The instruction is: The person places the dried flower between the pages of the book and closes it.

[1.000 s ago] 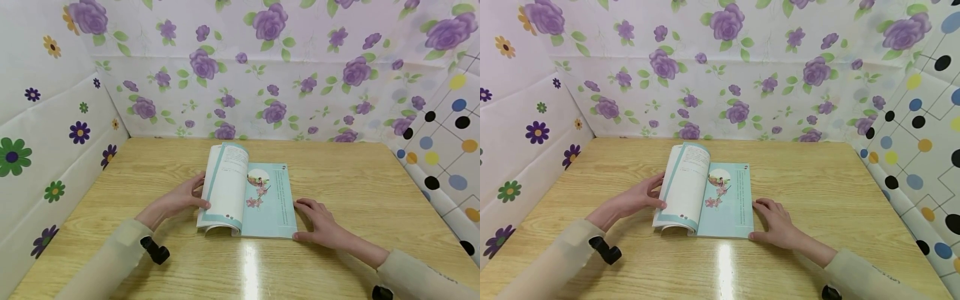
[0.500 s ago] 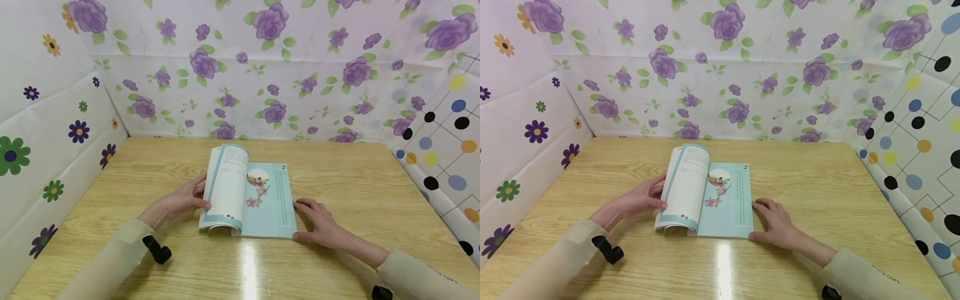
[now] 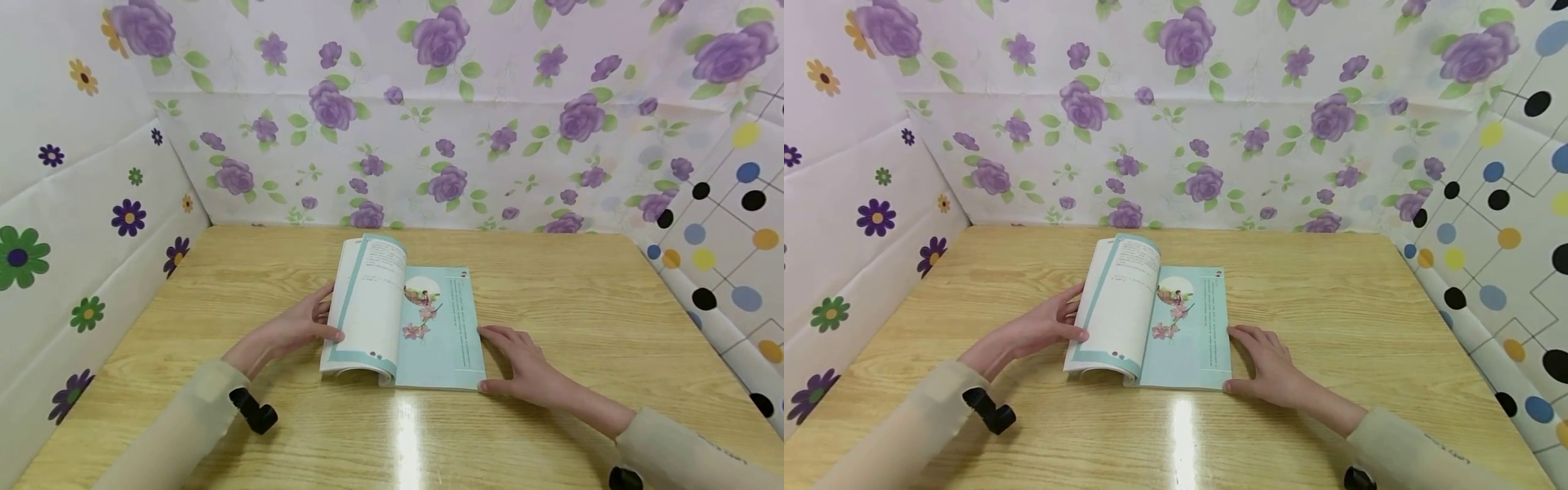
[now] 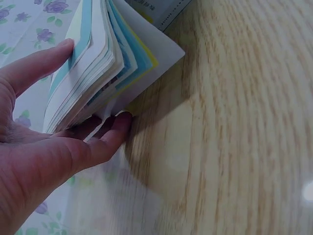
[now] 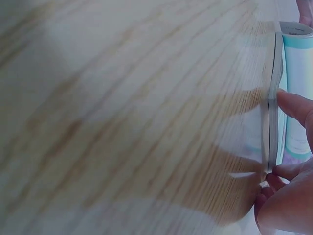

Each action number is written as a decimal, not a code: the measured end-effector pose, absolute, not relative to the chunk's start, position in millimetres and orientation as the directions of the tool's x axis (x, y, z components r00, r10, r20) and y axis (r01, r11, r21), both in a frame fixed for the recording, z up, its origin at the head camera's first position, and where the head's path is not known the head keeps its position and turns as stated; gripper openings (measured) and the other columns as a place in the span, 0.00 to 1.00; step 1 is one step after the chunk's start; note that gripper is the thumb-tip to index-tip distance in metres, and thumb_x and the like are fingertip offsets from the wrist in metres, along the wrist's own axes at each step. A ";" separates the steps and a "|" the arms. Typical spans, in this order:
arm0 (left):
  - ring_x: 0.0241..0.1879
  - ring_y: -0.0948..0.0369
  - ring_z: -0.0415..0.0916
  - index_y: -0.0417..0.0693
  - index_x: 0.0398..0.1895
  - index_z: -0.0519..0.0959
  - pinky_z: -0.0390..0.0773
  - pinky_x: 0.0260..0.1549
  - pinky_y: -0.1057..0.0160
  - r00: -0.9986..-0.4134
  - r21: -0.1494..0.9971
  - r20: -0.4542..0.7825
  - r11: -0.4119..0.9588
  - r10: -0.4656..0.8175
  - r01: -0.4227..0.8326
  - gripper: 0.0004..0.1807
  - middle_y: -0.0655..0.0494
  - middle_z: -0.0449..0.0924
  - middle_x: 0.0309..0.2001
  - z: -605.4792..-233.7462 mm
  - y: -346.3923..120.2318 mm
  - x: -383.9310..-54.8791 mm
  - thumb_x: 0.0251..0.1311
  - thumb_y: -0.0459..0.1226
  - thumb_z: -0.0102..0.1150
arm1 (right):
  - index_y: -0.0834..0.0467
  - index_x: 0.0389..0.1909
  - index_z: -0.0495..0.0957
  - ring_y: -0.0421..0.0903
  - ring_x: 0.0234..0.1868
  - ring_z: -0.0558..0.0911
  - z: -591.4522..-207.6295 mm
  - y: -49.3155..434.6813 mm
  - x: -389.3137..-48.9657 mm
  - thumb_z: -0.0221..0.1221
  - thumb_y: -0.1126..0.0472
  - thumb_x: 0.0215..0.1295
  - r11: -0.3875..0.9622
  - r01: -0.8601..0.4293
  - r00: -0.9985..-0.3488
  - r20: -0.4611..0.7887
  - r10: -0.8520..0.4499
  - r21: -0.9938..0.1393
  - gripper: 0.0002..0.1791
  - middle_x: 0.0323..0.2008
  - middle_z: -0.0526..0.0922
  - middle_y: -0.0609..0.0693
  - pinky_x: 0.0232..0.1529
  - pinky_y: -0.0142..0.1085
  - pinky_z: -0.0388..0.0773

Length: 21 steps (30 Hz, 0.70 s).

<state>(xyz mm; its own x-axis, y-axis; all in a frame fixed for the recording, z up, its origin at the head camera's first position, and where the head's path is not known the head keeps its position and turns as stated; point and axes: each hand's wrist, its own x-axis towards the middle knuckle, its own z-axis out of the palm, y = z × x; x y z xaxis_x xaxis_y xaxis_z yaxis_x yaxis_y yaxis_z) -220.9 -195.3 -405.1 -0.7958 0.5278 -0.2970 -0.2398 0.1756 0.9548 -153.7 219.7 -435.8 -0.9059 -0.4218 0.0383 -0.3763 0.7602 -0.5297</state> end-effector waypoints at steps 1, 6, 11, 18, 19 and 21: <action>0.73 0.44 0.59 0.55 0.80 0.27 0.76 0.59 0.59 -0.797 0.954 -0.298 0.177 0.526 -0.240 0.63 0.40 0.47 0.79 -404.9 -196.3 -220.4 0.57 0.27 0.66 | 0.58 0.71 0.65 0.64 0.67 0.63 -435.8 220.1 -154.0 0.72 0.44 0.52 0.758 -0.383 -0.904 0.045 -0.425 -0.528 0.48 0.70 0.66 0.59 0.60 0.66 0.63; 0.62 0.53 0.71 0.57 0.80 0.29 0.81 0.52 0.60 -0.800 0.956 -0.291 0.180 0.525 -0.230 0.62 0.40 0.51 0.78 -403.8 -199.5 -219.0 0.57 0.29 0.67 | 0.57 0.72 0.64 0.65 0.69 0.60 -437.5 221.4 -155.9 0.72 0.43 0.52 0.752 -0.386 -0.901 0.042 -0.432 -0.534 0.48 0.72 0.65 0.59 0.59 0.66 0.59; 0.65 0.55 0.68 0.61 0.80 0.31 0.81 0.53 0.61 -0.779 0.964 -0.266 0.148 0.567 -0.222 0.62 0.43 0.50 0.78 -407.7 -194.5 -218.6 0.57 0.29 0.67 | 0.57 0.73 0.63 0.64 0.69 0.59 -439.5 221.5 -157.0 0.72 0.45 0.52 0.742 -0.380 -0.899 0.029 -0.438 -0.552 0.49 0.72 0.63 0.59 0.58 0.65 0.58; 0.65 0.52 0.69 0.62 0.80 0.31 0.78 0.55 0.62 -0.804 0.968 -0.249 0.144 0.540 -0.203 0.61 0.41 0.50 0.78 -408.2 -193.3 -217.3 0.57 0.29 0.67 | 0.56 0.73 0.63 0.65 0.69 0.59 -441.6 222.1 -156.8 0.72 0.44 0.53 0.743 -0.382 -0.897 0.026 -0.442 -0.550 0.49 0.73 0.63 0.59 0.58 0.65 0.58; 0.67 0.51 0.67 0.62 0.80 0.32 0.77 0.57 0.61 -0.813 0.969 -0.246 0.160 0.527 -0.189 0.61 0.42 0.50 0.78 -407.6 -194.3 -217.5 0.57 0.29 0.67 | 0.56 0.73 0.63 0.65 0.70 0.59 -441.6 222.3 -156.6 0.72 0.44 0.53 0.742 -0.381 -0.897 0.027 -0.441 -0.551 0.49 0.73 0.63 0.59 0.58 0.66 0.58; 0.71 0.47 0.62 0.60 0.80 0.32 0.74 0.63 0.56 -0.832 0.969 -0.229 0.204 0.505 -0.143 0.61 0.42 0.48 0.79 -406.4 -197.6 -218.2 0.57 0.32 0.68 | 0.56 0.73 0.63 0.65 0.70 0.58 -441.2 222.4 -156.2 0.72 0.45 0.53 0.742 -0.380 -0.898 0.030 -0.438 -0.553 0.49 0.73 0.63 0.59 0.58 0.66 0.58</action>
<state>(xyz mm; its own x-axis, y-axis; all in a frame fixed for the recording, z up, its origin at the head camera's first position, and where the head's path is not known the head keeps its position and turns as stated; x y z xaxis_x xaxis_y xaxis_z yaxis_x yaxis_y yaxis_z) -218.2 -197.6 -406.4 -0.8319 0.5054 -0.2289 -0.1427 0.2037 0.9686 -156.2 222.4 -441.2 -0.8983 -0.4383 0.0296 -0.3801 0.7417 -0.5526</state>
